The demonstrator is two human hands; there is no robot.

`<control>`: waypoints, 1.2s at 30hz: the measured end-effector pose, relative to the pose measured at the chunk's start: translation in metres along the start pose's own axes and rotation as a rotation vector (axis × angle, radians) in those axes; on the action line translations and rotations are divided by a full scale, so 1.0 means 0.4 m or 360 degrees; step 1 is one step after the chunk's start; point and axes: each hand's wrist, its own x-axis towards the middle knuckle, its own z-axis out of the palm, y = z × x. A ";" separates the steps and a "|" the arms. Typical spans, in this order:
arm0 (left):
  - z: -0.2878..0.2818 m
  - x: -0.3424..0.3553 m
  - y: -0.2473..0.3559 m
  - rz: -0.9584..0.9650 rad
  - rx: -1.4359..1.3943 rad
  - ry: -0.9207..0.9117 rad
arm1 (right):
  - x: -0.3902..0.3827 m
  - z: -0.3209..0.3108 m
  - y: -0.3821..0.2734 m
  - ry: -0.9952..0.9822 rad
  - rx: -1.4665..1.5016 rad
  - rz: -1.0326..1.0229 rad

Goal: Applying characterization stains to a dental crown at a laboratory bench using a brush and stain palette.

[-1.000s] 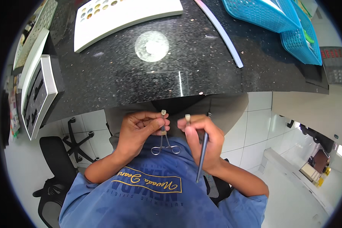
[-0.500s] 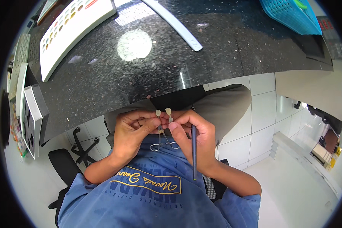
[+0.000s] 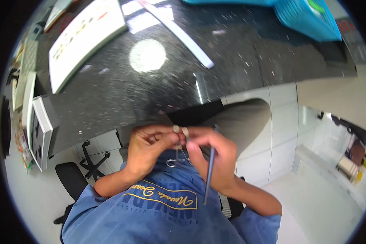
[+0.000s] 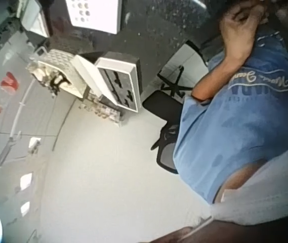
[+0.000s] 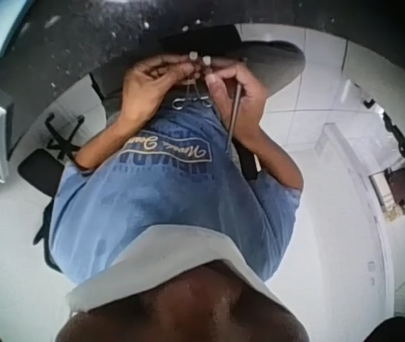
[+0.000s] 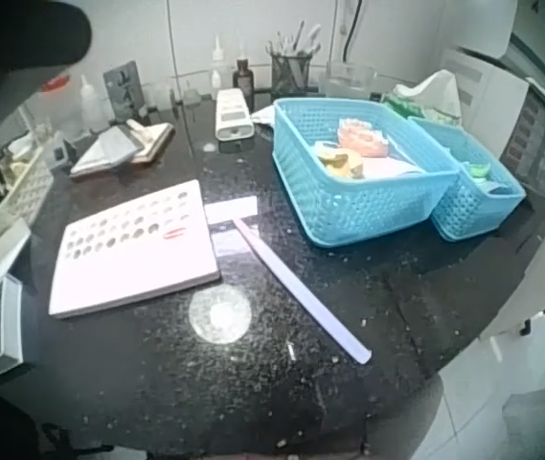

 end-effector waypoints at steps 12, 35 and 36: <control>-0.062 -0.150 0.114 0.0288 -0.0107 0.0084 | 0.255 0.062 -0.274 -0.0271 -0.1109 -0.1066; -0.217 -0.260 0.131 0.0534 -0.0187 0.0633 | 0.605 0.193 -0.374 -0.0395 -0.0410 -0.0566; -0.218 -0.260 0.133 0.0498 -0.0162 0.0634 | 0.615 0.191 -0.366 -0.0440 -0.0414 -0.0562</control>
